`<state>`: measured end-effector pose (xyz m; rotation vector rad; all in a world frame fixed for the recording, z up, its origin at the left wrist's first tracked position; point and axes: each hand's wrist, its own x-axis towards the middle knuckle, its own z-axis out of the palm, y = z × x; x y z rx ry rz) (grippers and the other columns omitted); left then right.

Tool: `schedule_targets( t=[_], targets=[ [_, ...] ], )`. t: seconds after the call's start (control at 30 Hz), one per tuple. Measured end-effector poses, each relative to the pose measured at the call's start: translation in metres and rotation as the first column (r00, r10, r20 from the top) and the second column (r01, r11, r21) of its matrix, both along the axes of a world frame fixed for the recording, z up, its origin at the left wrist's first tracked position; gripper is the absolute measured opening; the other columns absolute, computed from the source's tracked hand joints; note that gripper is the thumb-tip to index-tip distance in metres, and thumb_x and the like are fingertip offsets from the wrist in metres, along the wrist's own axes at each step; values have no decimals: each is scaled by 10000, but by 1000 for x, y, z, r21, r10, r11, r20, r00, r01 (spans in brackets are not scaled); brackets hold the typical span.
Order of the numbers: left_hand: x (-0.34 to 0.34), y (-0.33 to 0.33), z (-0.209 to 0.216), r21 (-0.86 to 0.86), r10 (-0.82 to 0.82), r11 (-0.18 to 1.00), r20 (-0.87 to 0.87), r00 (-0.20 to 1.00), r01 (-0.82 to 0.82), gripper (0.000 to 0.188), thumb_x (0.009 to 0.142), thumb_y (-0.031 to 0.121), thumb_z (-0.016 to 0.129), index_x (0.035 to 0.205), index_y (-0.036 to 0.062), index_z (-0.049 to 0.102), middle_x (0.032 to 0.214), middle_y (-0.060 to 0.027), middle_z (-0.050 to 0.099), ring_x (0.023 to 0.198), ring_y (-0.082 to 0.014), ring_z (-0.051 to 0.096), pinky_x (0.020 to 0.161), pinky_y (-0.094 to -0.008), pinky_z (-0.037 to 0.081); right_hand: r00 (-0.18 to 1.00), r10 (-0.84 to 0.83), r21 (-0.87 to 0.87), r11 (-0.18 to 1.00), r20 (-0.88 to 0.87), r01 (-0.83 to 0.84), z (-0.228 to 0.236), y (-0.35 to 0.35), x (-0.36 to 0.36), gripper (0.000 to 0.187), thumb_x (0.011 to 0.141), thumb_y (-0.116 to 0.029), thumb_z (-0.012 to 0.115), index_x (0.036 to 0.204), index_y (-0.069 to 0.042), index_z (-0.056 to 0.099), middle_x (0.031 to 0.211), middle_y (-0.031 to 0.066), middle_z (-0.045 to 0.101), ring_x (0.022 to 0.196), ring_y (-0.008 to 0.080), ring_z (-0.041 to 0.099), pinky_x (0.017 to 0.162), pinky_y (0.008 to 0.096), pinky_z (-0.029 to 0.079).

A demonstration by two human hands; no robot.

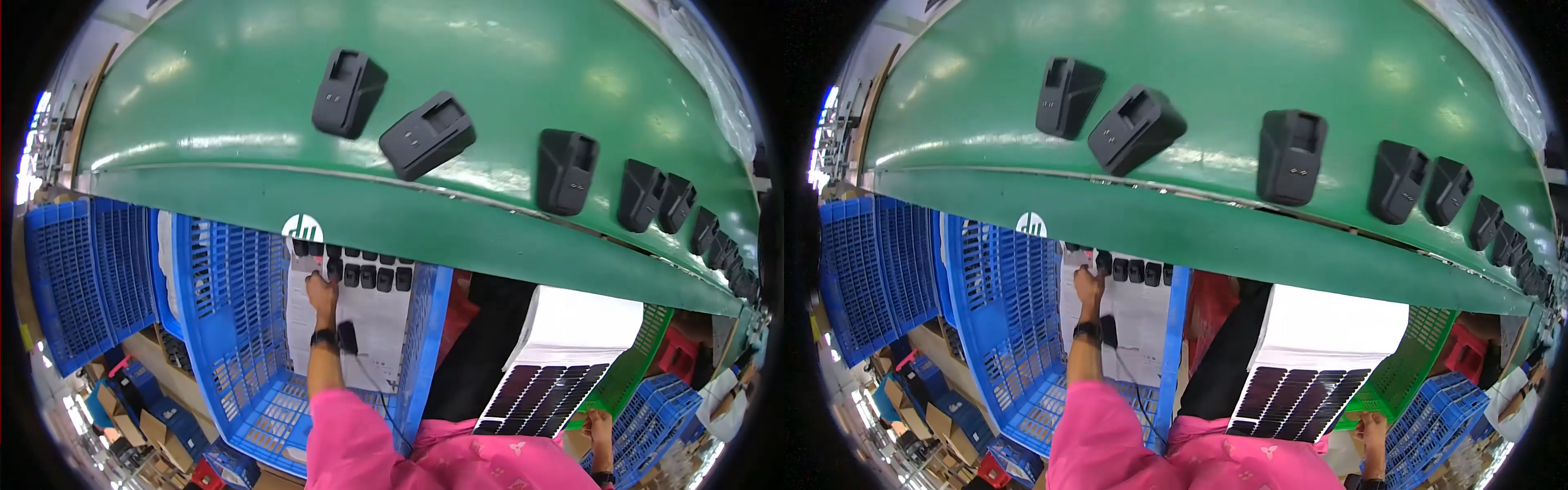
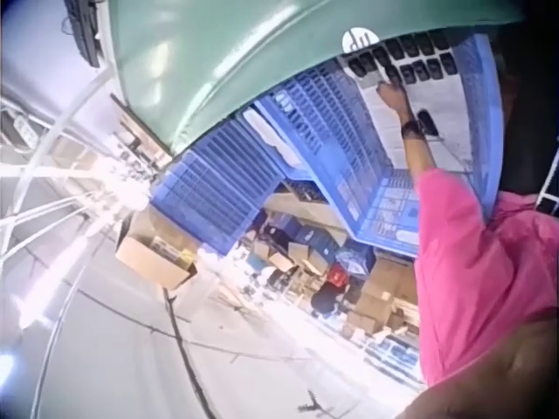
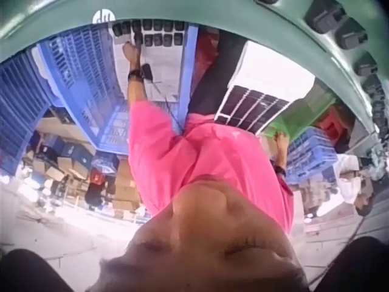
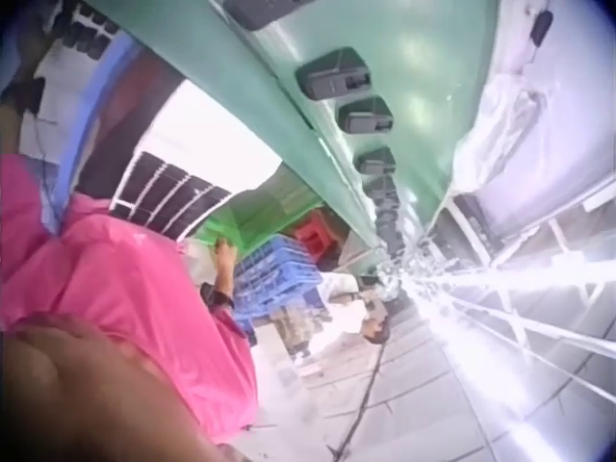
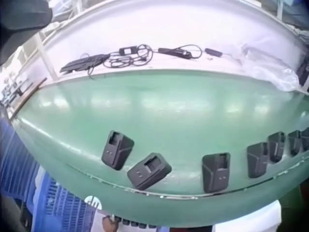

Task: The person peels a black adhesive strip from a sheet, applies it to the back of a white electronic device, and presses it down. After repeating this for several devices, they place the finished items onto a green conveyor belt.

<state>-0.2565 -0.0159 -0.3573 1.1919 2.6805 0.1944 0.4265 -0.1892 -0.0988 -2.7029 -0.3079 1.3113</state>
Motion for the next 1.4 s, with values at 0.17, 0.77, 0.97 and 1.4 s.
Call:
schedule_targets(
  t=[0.17,0.77,0.97,1.4],
  targets=[
    [69,41,192,489,-343,840,142,928,236,141,768,87,664,828,3,567,749,-121,548,647,-270,535,611,-370,441,979,192,115,976,-72,-183,-22,23,-26,191,821,-139,547,685,-5,544,539,68,536,390,135,492,346,264,393],
    [210,264,379,422,-552,694,-211,807,584,539,757,457,681,1054,8,641,1245,-348,412,868,-434,610,751,-454,503,889,445,484,756,113,-440,-7,97,-83,169,835,-141,609,803,21,573,616,62,583,521,115,541,478,265,433],
    [252,323,389,265,-608,749,-90,789,608,547,784,522,620,927,-3,671,1192,-344,480,938,-425,596,783,-466,498,917,385,659,663,106,-355,18,125,-103,146,827,-114,611,821,30,592,626,63,593,556,119,551,526,255,444],
    [261,370,377,326,-805,408,-312,504,853,159,662,128,690,756,4,657,737,-152,643,649,-277,619,611,-372,474,897,270,802,408,350,-436,63,131,-128,84,799,-51,616,850,15,600,729,93,603,635,167,575,580,280,454]
  ],
)
